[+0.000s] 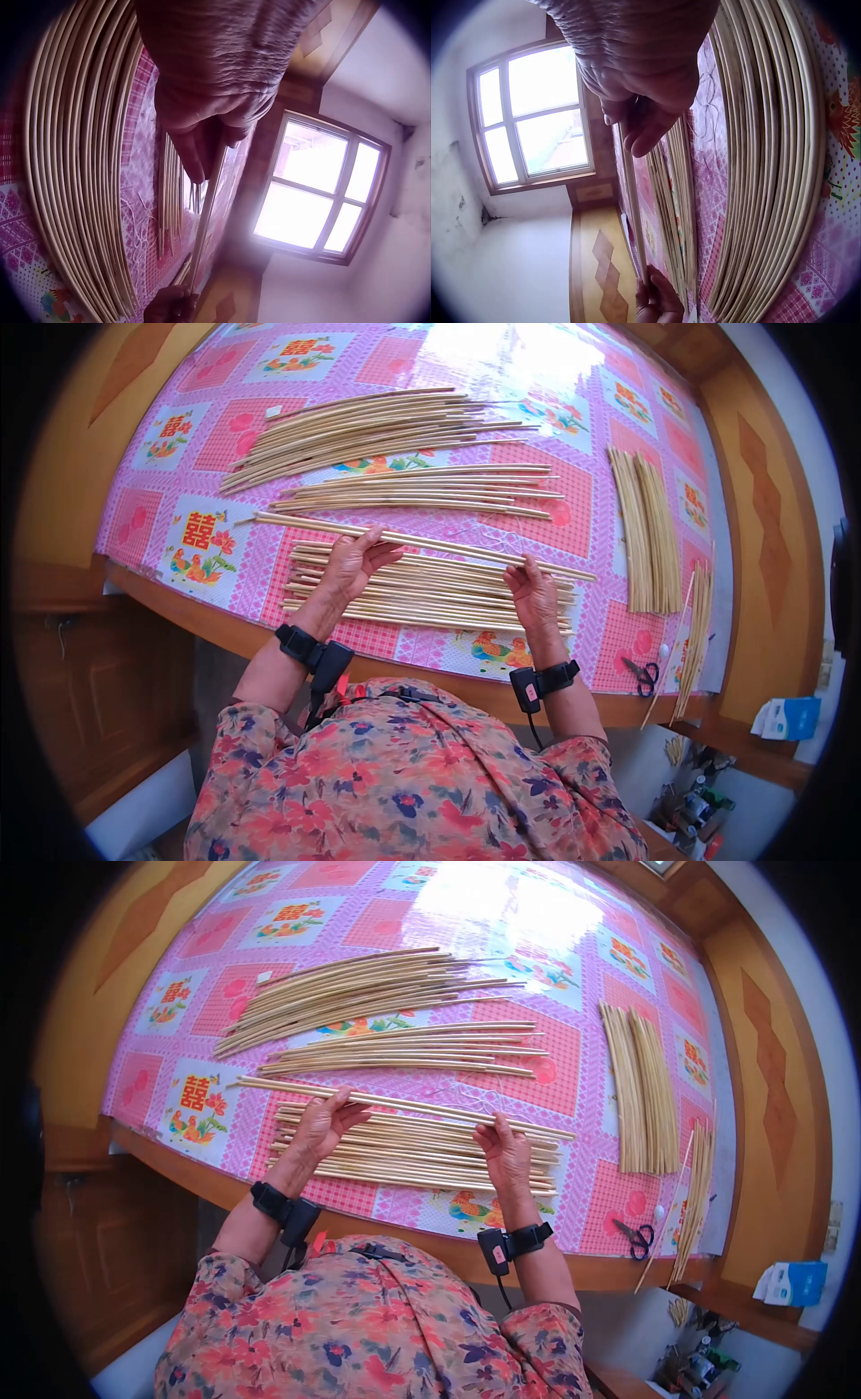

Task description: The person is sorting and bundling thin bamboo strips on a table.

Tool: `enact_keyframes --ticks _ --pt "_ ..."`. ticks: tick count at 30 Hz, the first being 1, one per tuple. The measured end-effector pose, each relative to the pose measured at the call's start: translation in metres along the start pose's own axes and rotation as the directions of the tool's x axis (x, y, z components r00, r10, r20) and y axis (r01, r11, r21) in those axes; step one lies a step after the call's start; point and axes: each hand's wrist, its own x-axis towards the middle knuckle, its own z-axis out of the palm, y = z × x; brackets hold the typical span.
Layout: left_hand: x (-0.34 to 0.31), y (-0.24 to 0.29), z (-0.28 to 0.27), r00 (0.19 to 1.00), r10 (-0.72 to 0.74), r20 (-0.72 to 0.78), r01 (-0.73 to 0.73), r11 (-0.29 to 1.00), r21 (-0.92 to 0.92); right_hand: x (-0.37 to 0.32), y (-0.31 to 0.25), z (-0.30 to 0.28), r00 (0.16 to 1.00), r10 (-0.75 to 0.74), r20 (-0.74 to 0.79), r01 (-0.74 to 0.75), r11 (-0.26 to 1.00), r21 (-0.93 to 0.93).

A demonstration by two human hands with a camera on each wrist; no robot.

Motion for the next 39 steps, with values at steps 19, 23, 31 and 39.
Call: enact_keyframes --ticks 19,23,31,39 --pt "-0.001 -0.008 0.006 0.999 0.014 -0.029 -0.013 1.0 0.022 0.0 -0.002 -0.007 0.999 0.021 -0.032 -0.021 1.0 -0.004" --pt "0.005 -0.014 0.0 1.0 0.001 0.011 -0.001 1.0 0.011 0.006 0.001 -0.025 1.0 0.008 -0.009 -0.008 1.0 -0.01" --pt "0.006 -0.024 -0.003 0.996 0.0 0.093 0.006 0.998 -0.068 0.0 -0.008 -0.032 0.999 0.04 0.009 -0.04 0.998 -0.045" --pt "0.003 -0.023 0.004 0.999 -0.007 0.047 0.008 1.0 -0.025 -0.004 -0.011 -0.024 0.999 0.053 -0.001 -0.053 0.997 -0.063"
